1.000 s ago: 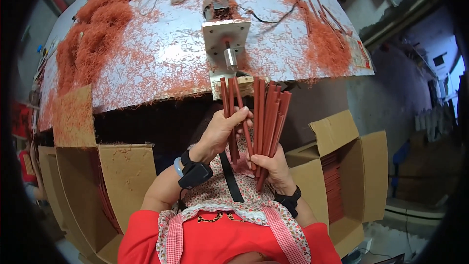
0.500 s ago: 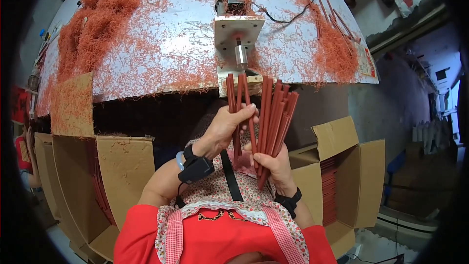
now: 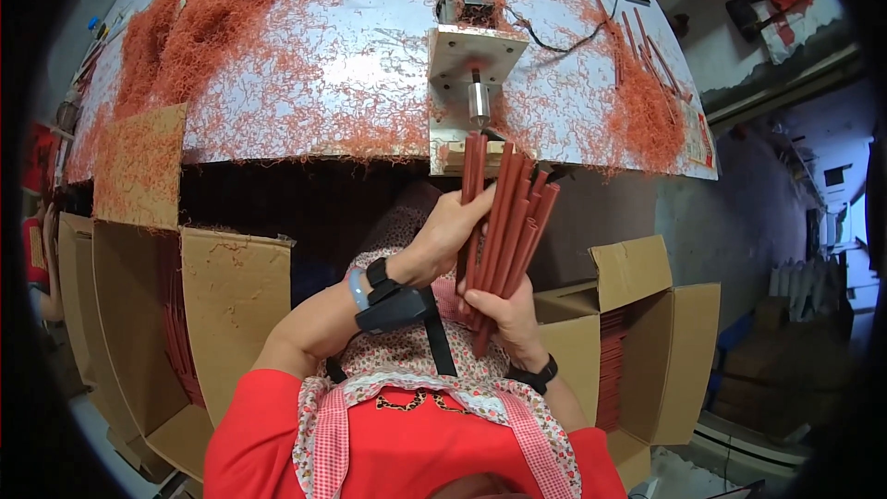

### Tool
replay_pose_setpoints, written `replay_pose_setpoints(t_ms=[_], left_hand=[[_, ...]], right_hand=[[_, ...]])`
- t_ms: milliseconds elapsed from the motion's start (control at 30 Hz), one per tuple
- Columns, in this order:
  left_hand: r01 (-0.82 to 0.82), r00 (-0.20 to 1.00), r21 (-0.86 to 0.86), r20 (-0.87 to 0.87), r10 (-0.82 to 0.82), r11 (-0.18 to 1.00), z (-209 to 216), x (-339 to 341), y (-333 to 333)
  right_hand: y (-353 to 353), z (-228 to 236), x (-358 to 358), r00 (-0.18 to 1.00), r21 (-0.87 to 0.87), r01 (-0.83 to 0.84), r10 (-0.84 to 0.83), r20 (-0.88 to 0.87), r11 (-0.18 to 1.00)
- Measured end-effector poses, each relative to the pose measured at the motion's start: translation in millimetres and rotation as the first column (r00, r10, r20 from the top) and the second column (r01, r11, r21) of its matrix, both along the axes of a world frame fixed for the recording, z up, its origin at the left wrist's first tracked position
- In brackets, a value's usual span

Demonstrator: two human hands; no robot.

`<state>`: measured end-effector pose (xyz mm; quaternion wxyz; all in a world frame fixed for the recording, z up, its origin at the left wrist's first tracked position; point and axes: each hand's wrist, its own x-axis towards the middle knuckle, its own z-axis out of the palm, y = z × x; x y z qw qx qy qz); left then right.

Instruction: The person picks up a bundle of red tubes from a box and feeds them one by one into a machine. Once the tubes are processed, the person gathers the bundle and returns it to the box.

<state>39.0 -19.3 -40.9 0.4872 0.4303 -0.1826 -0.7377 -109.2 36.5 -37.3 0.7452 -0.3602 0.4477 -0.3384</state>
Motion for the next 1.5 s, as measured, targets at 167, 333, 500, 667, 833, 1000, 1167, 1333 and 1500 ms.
replay_pose_setpoints(t_ms=[167,333,500,667,833,1000,1167,1333,1500], left_hand=[[0.103,0.991,-0.033,-0.087,-0.106,0.994,-6.9,10.0,3.4],[0.012,0.999,-0.029,-0.046,-0.013,1.0,-7.2,11.6,-14.4],[0.08,0.972,-0.002,-0.223,-0.079,0.997,-9.8,12.2,-10.3],[0.087,0.919,-0.066,-0.379,-0.106,0.994,-5.6,3.9,-1.9],[0.246,0.959,-0.048,-0.129,-0.251,0.968,-6.9,16.3,1.9],[0.132,0.989,-0.087,-0.056,-0.137,0.987,-11.7,16.6,-15.9],[0.121,0.946,-0.088,-0.292,-0.142,0.989,-12.4,16.9,-11.7],[0.02,0.869,-0.11,-0.489,-0.071,0.994,-22.8,-1.4,1.0],[0.218,0.948,-0.05,-0.226,-0.223,0.975,-13.9,12.3,6.1]], right_hand=[[-8.0,10.4,-9.0,0.997,-0.003,-0.023,0.023,0.08,1.0],[-30.3,6.5,3.3,0.973,0.13,-0.043,0.012,0.23,0.991],[-19.3,-5.5,-14.0,0.983,0.031,-0.152,0.148,0.11,0.988],[-1.6,-15.6,-7.3,0.985,-0.328,0.05,-0.102,-0.141,0.943],[3.1,9.3,-11.6,0.995,-0.004,0.092,-0.092,-0.047,0.996],[-13.3,2.3,-1.1,0.995,-0.009,0.102,-0.102,-0.01,0.995],[-7.6,-1.7,-4.5,0.996,0.024,0.09,-0.09,-0.009,0.996],[8.6,-2.1,1.6,0.992,-0.159,0.041,-0.059,-0.112,0.986],[-2.0,11.4,-22.5,0.998,0.084,0.043,-0.046,0.036,0.996]])
